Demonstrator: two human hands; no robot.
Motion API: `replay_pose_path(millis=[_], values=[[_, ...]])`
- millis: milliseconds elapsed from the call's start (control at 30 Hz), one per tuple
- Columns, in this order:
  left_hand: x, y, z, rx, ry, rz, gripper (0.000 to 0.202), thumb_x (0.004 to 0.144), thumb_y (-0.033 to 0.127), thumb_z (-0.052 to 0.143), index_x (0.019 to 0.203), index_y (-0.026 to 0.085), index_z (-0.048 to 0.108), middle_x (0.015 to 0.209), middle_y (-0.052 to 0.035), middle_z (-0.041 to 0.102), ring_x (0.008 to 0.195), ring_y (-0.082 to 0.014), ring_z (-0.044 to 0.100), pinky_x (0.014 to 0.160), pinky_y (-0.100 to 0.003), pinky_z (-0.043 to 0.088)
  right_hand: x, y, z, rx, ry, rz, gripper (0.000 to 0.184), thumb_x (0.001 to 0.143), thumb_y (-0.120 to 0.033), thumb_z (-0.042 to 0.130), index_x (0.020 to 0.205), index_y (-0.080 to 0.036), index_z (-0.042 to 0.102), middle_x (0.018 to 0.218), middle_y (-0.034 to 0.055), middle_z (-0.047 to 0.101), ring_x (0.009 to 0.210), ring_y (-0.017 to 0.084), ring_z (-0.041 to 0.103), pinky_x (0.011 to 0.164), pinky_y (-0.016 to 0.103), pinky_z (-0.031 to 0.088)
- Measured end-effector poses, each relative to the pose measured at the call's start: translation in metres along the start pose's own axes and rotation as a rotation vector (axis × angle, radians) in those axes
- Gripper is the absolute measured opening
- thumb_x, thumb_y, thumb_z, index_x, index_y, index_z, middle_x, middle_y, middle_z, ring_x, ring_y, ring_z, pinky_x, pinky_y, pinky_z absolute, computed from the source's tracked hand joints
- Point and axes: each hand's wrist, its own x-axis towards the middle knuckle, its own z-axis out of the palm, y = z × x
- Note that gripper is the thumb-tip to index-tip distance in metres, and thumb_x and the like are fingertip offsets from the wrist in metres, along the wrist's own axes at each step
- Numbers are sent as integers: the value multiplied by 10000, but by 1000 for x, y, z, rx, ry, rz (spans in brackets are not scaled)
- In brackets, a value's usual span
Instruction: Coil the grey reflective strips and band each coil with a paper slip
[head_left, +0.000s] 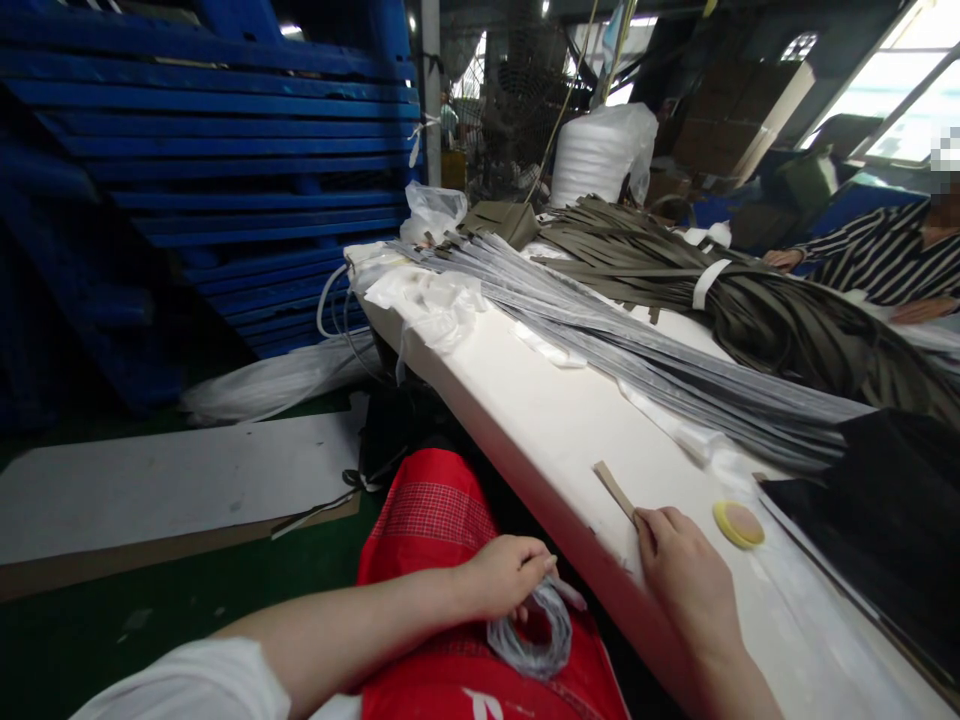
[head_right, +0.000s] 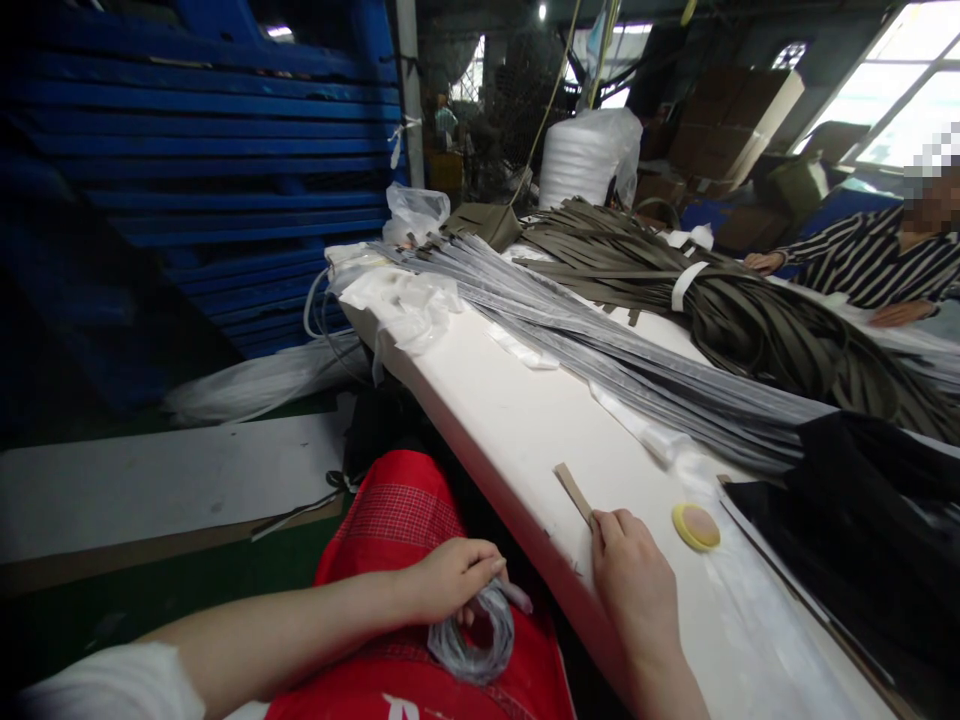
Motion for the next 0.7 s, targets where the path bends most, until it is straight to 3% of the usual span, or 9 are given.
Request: replay_pose_path(millis=[133,433,700], values=[[0,-1,0,-8,6,1,454,860,602,410,838,181,577,587,3,565,453,-141,543,385,-210,393,-2,-1,-1,60,11,15,234,978,-398,494,982,-224,650,920,31,649,874,225,617,757,348,438],[1,0,-1,4,1,5,458,868,590,420,865,176,616,586,17,552,453,-135,550,386,-201,394,-3,8,0,242,-7,83,313,978,-436,440,934,-252,689,930,-2,665,860,194,629,758,327,449],[2,-2,0,18,6,2,509,859,629,420,889,169,637,604,12,558,458,-132,548,388,-200,389,-1,1,-2,240,43,122,379,940,-522,439,907,-225,671,896,43,655,847,241,607,775,374,445]])
